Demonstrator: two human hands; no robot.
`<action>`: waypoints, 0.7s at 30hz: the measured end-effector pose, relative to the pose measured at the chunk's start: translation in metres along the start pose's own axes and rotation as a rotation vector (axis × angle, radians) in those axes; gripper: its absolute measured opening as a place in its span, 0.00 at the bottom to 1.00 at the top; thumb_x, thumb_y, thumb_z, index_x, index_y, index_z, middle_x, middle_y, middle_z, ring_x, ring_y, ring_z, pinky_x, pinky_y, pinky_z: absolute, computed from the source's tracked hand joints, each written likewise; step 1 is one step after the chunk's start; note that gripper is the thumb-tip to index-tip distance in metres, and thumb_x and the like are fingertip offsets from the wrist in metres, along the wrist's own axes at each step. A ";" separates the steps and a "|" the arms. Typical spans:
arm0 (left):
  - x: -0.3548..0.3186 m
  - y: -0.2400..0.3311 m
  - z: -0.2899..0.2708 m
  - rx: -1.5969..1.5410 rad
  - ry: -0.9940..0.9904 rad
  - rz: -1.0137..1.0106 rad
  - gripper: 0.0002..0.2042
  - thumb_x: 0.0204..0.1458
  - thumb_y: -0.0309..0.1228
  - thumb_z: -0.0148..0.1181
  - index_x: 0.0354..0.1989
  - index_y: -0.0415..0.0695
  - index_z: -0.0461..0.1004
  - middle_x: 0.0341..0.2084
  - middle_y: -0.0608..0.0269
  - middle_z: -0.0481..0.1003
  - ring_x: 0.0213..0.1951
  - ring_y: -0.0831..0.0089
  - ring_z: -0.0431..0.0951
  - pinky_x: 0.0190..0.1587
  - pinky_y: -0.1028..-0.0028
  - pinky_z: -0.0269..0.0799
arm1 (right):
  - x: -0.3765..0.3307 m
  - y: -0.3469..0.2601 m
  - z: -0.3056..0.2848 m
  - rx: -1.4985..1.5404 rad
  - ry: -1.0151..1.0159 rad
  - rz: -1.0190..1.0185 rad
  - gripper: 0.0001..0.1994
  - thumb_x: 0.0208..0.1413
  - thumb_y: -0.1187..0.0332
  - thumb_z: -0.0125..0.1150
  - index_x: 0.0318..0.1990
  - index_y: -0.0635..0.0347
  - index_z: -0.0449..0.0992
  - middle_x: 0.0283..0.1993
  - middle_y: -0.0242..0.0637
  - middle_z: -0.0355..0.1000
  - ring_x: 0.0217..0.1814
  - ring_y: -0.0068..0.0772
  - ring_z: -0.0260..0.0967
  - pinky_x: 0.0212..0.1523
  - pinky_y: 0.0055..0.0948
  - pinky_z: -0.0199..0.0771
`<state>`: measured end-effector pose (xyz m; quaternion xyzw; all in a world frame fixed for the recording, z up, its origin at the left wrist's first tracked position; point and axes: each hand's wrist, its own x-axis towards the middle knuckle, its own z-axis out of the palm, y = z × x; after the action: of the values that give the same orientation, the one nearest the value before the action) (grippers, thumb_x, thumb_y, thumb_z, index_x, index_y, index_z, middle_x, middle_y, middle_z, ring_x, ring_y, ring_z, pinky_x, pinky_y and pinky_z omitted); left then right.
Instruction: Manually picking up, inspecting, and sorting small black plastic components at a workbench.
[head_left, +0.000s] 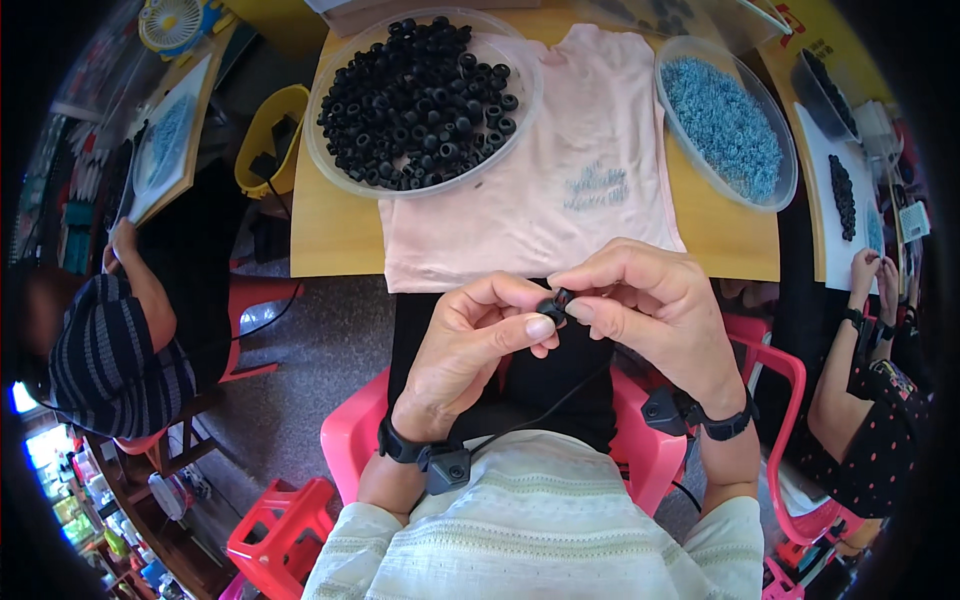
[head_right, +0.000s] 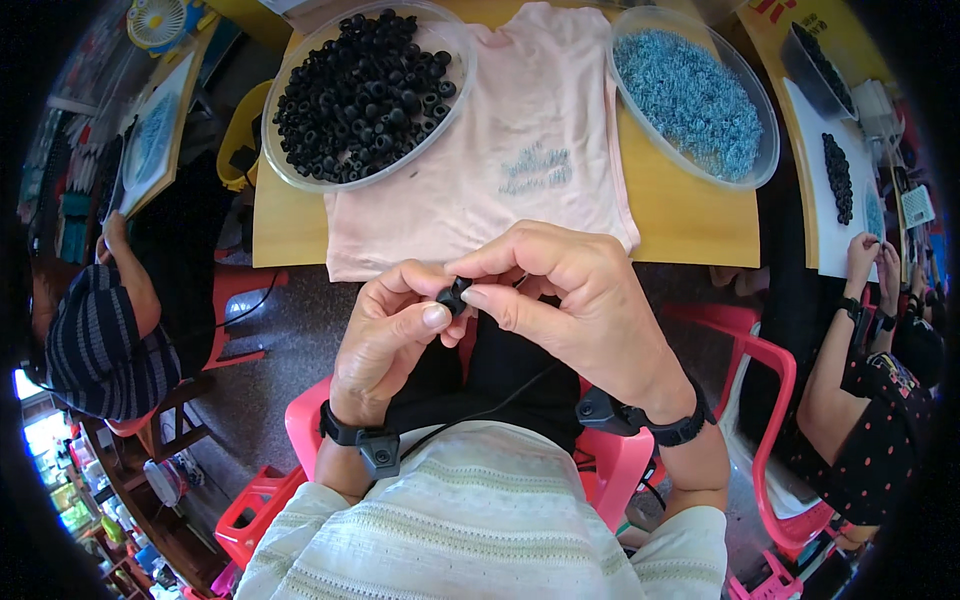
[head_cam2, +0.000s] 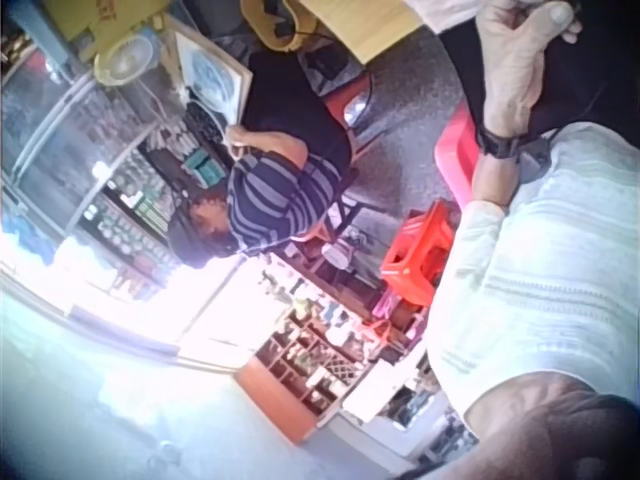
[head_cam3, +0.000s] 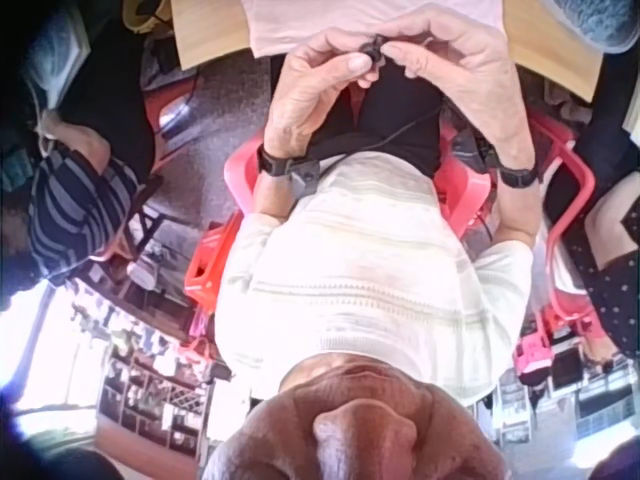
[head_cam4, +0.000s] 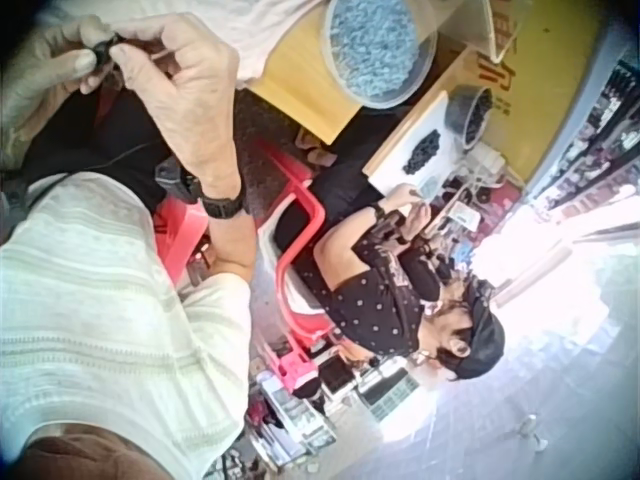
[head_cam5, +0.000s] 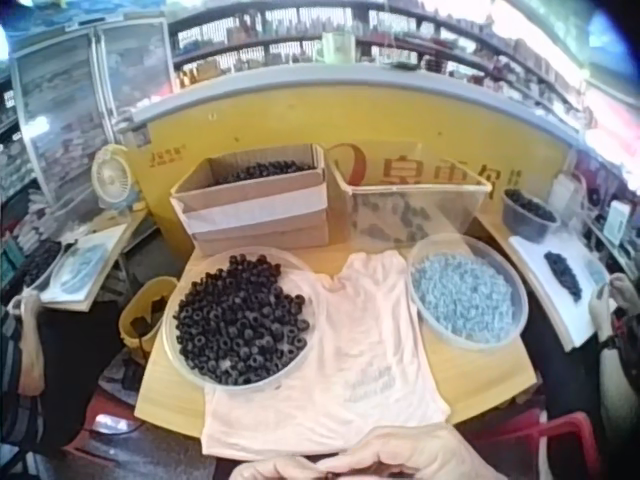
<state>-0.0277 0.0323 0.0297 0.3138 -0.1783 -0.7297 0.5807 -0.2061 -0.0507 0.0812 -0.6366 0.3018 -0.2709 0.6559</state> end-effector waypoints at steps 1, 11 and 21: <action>0.000 0.000 0.000 0.016 0.014 0.013 0.07 0.49 0.21 0.63 0.37 0.37 0.75 0.33 0.58 0.77 0.33 0.75 0.77 0.38 0.76 0.74 | -0.002 -0.001 0.002 -0.044 0.019 0.000 0.09 0.54 0.79 0.59 0.43 0.67 0.77 0.35 0.34 0.74 0.35 0.17 0.72 0.34 0.16 0.71; 0.001 -0.004 -0.005 -0.076 -0.017 -0.019 0.07 0.51 0.22 0.62 0.39 0.37 0.75 0.35 0.56 0.77 0.33 0.74 0.78 0.37 0.76 0.74 | 0.000 0.008 -0.001 0.045 0.027 -0.005 0.08 0.56 0.78 0.59 0.42 0.66 0.78 0.37 0.32 0.72 0.33 0.16 0.68 0.34 0.16 0.70; 0.003 -0.005 -0.003 -0.038 -0.008 -0.005 0.09 0.52 0.22 0.61 0.42 0.36 0.75 0.35 0.56 0.77 0.34 0.74 0.77 0.38 0.76 0.74 | 0.001 0.015 -0.005 0.262 0.048 0.100 0.09 0.57 0.74 0.59 0.44 0.65 0.76 0.38 0.30 0.73 0.34 0.16 0.68 0.36 0.16 0.69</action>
<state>-0.0294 0.0314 0.0237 0.3005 -0.1659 -0.7358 0.5838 -0.2091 -0.0542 0.0664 -0.5230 0.3108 -0.2900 0.7387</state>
